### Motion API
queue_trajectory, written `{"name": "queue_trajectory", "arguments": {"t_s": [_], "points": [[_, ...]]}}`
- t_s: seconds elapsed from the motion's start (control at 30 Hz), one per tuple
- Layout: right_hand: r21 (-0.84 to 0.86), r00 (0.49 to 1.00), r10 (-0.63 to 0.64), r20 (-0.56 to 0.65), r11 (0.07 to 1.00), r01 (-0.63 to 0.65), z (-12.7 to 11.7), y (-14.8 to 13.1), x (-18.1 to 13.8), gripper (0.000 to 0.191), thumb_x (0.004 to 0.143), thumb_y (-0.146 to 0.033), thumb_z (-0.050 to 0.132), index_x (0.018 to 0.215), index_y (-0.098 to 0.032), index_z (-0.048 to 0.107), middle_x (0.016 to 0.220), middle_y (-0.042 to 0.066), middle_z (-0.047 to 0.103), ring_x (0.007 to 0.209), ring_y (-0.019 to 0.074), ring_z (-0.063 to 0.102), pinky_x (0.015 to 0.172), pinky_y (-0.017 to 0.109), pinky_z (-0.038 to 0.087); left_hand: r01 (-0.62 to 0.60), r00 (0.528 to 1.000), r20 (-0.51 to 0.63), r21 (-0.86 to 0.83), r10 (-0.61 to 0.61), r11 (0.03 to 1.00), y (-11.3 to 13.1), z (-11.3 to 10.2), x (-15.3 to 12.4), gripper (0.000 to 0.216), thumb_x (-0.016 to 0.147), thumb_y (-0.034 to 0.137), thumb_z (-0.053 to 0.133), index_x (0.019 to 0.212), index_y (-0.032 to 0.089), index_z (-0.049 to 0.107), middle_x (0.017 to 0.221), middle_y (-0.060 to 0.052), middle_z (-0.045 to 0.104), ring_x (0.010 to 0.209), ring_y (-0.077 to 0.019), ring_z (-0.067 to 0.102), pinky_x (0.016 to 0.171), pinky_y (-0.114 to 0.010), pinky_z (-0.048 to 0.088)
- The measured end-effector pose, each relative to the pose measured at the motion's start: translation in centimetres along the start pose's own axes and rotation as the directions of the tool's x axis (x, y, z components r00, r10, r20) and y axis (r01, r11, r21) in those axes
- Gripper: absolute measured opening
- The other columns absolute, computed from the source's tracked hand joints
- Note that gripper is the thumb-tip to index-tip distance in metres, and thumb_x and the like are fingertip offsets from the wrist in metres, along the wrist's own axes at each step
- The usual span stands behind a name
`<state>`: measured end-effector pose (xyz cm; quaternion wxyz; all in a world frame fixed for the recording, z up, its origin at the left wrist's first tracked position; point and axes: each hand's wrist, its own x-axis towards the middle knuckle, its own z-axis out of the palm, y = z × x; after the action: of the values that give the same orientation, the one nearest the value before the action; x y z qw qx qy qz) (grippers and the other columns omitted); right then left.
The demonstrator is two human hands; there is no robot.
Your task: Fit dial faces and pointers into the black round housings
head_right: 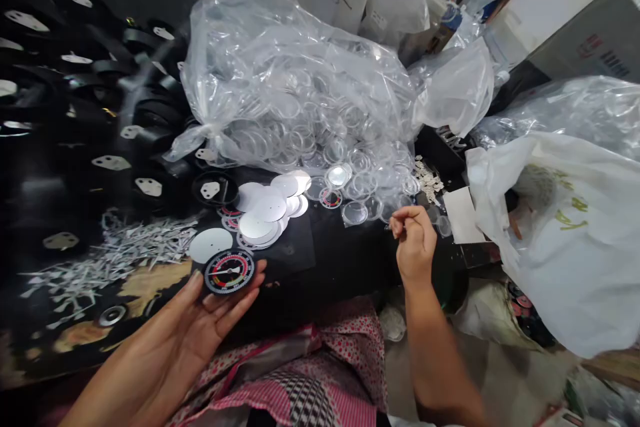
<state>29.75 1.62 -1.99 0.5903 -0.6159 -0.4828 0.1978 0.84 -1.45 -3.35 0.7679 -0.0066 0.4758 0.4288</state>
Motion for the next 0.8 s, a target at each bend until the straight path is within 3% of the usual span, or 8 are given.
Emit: {"name": "queue_trajectory", "arguments": {"t_s": [0.07,0.17,0.27,0.37,0.43,0.53,0.67,0.8], "points": [[-0.095,1.0,0.014,-0.003,0.995,-0.014,-1.1,0.4,0.1,0.013,0.084,-0.022,0.046,0.078,-0.02,0.058,0.059,-0.002,0.05,0.058,0.0156,0.051,0.066,0.034,0.045,-0.092,0.996,0.016,0.034,0.091,0.995,-0.1,0.1,0.0,0.029,0.089,0.041,0.066,0.106,0.018,0.073,0.119,-0.011,0.072,0.116,-0.0269,0.065,0.095,-0.037,0.059],[-0.451,0.978,-0.204,0.049,0.869,0.204,-0.6,-1.7,-0.4,0.014,0.085,-0.017,0.052,0.084,-0.019,0.065,0.083,0.004,0.064,0.085,0.0205,0.06,0.086,0.039,0.044,-0.193,0.979,0.078,0.091,0.186,0.977,-0.2,0.3,-0.1,0.031,0.088,0.043,0.066,0.108,0.02,0.073,0.121,-0.009,0.072,0.115,-0.0255,0.066,0.095,-0.037,0.058],[-0.401,0.881,-0.337,0.333,0.795,0.455,2.6,-5.2,-1.9,0.015,0.088,-0.014,0.054,0.094,-0.021,0.066,0.095,0.004,0.065,0.096,0.0202,0.059,0.089,0.037,0.043,-0.222,0.974,0.077,0.132,0.213,0.966,-0.3,0.6,-0.4,0.031,0.087,0.042,0.068,0.111,0.023,0.073,0.128,-0.007,0.069,0.119,-0.0244,0.063,0.095,-0.033,0.058],[-0.202,0.642,-0.206,0.738,0.841,0.502,7.1,-7.6,-3.7,0.013,0.093,-0.017,0.055,0.1,-0.019,0.065,0.092,0.003,0.068,0.087,0.0182,0.058,0.081,0.034,0.041,-0.207,0.978,0.037,0.155,0.203,0.966,-0.4,0.5,-0.7,0.03,0.084,0.042,0.072,0.109,0.026,0.074,0.131,-0.005,0.068,0.126,-0.0242,0.059,0.094,-0.028,0.057],[-0.197,0.505,-0.175,0.845,0.777,0.598,9.4,-7.9,-4.5,0.012,0.096,-0.021,0.054,0.098,-0.017,0.065,0.091,0.006,0.068,0.084,0.0197,0.055,0.078,0.035,0.038,-0.203,0.979,0.01,0.167,0.204,0.965,-0.5,0.1,-0.7,0.03,0.081,0.042,0.075,0.108,0.029,0.075,0.133,-0.003,0.067,0.128,-0.0243,0.058,0.092,-0.026,0.057],[-0.2,0.411,-0.198,0.89,0.641,0.741,11.2,-7.3,-5.0,0.016,0.097,-0.021,0.05,0.091,-0.015,0.063,0.087,0.008,0.066,0.081,0.0212,0.052,0.075,0.036,0.033,-0.208,0.978,0.014,0.2,0.209,0.958,-0.7,-0.6,-0.4,0.036,0.08,0.04,0.076,0.115,0.033,0.073,0.139,-0.002,0.063,0.131,-0.0252,0.055,0.093,-0.027,0.056],[-0.203,0.402,-0.218,0.89,0.6,0.774,11.7,-7.0,-5.2,0.016,0.094,-0.015,0.046,0.086,-0.015,0.06,0.082,0.007,0.064,0.078,0.0203,0.051,0.073,0.035,0.031,-0.165,0.985,-0.027,0.162,0.171,0.973,-1.0,-0.4,-0.3,0.036,0.076,0.041,0.079,0.11,0.029,0.075,0.131,-0.004,0.068,0.123,-0.027,0.061,0.094,-0.031,0.057],[-0.296,0.504,-0.073,0.86,0.733,0.612,12.0,-7.9,-5.2,0.01,0.09,-0.017,0.051,0.084,-0.015,0.059,0.082,0.004,0.065,0.076,0.0175,0.053,0.072,0.032,0.034,-0.124,0.983,-0.128,0.067,0.131,0.99,-1.4,0.2,-0.4,0.033,0.069,0.043,0.084,0.096,0.025,0.077,0.117,-0.005,0.074,0.116,-0.0299,0.065,0.088,-0.032,0.06]]}}
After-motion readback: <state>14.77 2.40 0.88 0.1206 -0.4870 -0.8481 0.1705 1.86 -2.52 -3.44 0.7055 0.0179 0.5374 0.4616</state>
